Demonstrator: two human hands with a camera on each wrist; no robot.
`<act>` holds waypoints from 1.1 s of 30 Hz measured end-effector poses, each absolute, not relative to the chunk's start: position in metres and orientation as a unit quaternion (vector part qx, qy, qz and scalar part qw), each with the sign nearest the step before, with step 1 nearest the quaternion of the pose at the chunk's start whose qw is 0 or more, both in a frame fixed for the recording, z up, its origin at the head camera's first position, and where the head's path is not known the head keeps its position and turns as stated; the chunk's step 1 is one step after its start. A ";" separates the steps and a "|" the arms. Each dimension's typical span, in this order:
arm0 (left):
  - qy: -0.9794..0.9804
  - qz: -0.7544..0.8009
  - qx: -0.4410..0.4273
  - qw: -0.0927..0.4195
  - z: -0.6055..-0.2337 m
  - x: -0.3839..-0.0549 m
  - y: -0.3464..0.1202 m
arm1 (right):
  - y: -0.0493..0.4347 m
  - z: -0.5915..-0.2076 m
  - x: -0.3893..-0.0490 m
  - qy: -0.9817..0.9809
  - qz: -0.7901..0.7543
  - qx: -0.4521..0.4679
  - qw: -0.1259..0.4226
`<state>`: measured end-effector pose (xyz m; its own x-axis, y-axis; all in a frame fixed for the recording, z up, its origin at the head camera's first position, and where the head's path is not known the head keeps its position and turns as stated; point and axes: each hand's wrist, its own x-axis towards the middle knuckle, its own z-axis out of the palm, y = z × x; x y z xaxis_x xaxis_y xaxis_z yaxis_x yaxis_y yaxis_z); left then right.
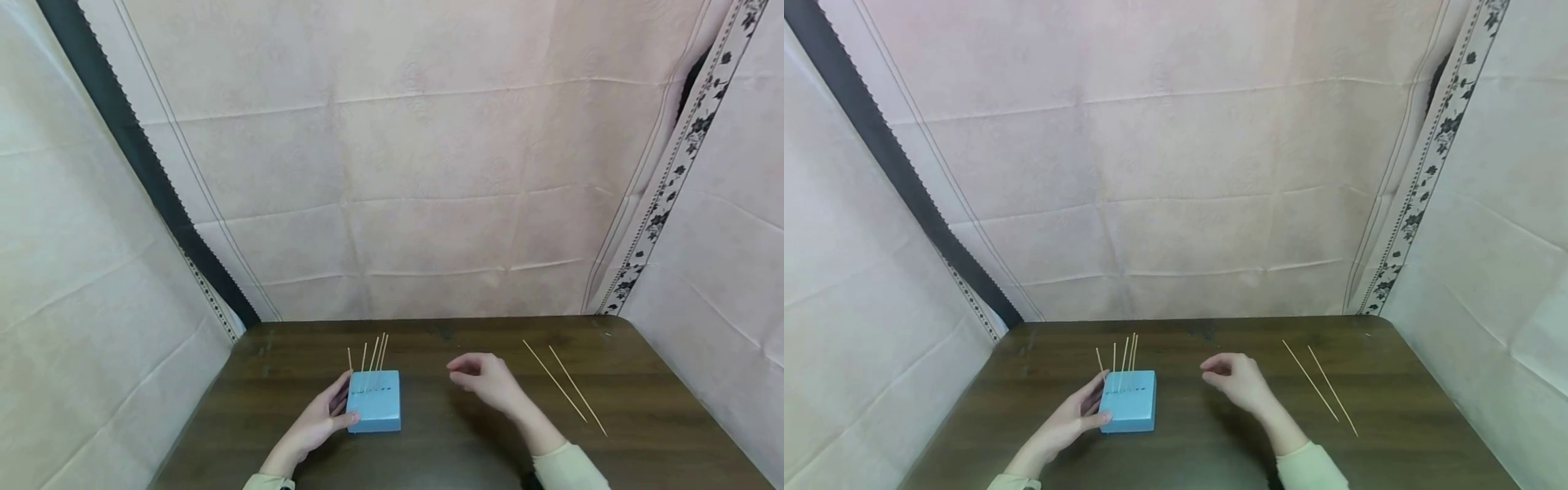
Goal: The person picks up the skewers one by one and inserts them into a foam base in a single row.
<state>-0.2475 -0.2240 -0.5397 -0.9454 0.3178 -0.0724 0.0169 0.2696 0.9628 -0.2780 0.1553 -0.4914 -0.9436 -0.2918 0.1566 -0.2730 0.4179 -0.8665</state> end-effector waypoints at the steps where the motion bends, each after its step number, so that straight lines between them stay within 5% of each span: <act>1: 0.788 0.594 0.108 0.125 -0.540 -0.248 -0.224 | 0.163 -0.493 -0.278 0.851 -0.499 -0.167 0.004; 17: 0.790 0.591 0.112 0.123 -0.540 -0.248 -0.225 | 0.271 -0.491 -0.276 0.888 -0.444 -0.117 0.022; 33: 0.794 0.585 0.116 0.115 -0.539 -0.246 -0.224 | 0.314 -0.498 -0.296 0.940 -0.333 -0.075 -0.009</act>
<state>-0.2459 -0.2241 -0.5392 -0.9466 0.3190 -0.0473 0.0494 0.2886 0.9562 -0.2960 0.3144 -0.4975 -0.9886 -0.1352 0.0666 -0.1470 0.7668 -0.6249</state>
